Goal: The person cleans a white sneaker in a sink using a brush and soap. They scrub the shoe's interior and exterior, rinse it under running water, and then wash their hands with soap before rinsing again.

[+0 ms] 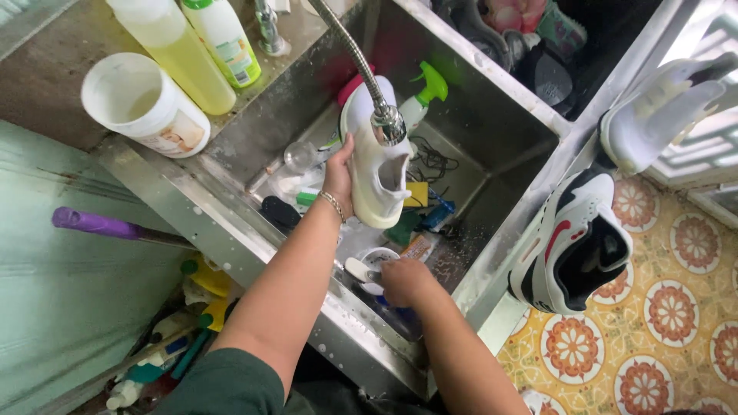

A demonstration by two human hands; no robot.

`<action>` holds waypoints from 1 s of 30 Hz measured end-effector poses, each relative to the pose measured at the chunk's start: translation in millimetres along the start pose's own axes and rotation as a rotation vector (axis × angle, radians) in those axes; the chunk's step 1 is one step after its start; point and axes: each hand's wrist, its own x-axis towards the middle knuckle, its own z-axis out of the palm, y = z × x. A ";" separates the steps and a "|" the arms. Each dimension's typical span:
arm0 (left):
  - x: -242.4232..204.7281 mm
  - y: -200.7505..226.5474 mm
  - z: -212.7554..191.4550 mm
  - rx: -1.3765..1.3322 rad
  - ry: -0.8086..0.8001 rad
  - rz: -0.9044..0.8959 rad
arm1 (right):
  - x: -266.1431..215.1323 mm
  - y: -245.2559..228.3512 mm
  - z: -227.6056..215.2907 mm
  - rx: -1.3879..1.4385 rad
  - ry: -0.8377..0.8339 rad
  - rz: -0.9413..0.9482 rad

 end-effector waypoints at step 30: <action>-88.8 -7.5 -71.7 0.301 0.062 0.986 | -208.5 -65.1 -51.7 0.852 1.158 0.031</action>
